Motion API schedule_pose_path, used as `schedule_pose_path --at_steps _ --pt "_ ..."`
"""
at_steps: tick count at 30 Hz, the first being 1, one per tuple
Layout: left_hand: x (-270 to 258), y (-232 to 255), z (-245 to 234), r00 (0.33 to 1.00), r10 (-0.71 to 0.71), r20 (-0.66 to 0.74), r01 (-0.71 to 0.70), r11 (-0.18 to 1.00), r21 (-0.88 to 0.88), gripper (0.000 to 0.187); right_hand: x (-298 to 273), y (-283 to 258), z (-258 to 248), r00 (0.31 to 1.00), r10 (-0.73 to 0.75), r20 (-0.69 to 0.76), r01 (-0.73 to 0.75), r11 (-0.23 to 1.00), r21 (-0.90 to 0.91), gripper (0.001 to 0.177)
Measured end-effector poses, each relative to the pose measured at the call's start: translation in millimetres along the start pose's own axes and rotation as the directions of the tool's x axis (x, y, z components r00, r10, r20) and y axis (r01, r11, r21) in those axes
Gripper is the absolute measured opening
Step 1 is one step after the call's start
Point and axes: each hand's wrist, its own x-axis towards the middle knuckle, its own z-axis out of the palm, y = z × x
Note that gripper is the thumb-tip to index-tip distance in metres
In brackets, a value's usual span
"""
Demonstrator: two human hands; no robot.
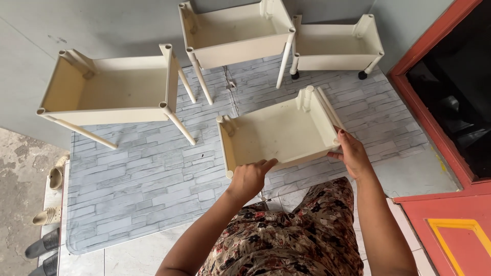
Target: The person assembles a small plastic shelving unit by inserting cylindrical legs into the base trays and stacking the trays vertically. The person handles the trays and legs by hand, aligning and pressing the legs into place, then stacks the assembled units.
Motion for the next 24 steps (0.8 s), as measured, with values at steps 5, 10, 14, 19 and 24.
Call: schedule_pose_path --at_steps 5,10,14,19,24 --pt "29.0 7.3 -25.7 0.998 -0.023 -0.065 0.006 0.969 -0.246 0.036 5.5 -21.0 -0.9 0.979 -0.203 -0.008 0.203 0.978 0.051 0.063" --pt "58.3 10.5 -62.8 0.959 -0.204 0.198 0.278 0.816 -0.507 0.040 15.7 -47.4 12.5 0.954 -0.299 -0.013 0.297 0.951 -0.081 0.054" --pt "73.8 14.6 -73.7 0.930 -0.212 0.300 0.367 0.496 -0.787 0.045 25.4 -57.7 24.8 0.950 -0.311 -0.001 0.310 0.948 -0.075 0.054" --pt "92.6 3.6 -59.0 0.916 -0.247 0.316 0.389 0.358 -0.849 0.046 31.6 -48.4 22.4 0.951 -0.307 0.026 0.308 0.951 -0.025 0.043" --pt "114.7 -16.6 -40.4 0.905 -0.334 0.263 0.375 0.334 -0.865 0.041 33.0 -24.3 5.0 0.978 -0.160 -0.137 0.137 0.977 -0.163 0.034"
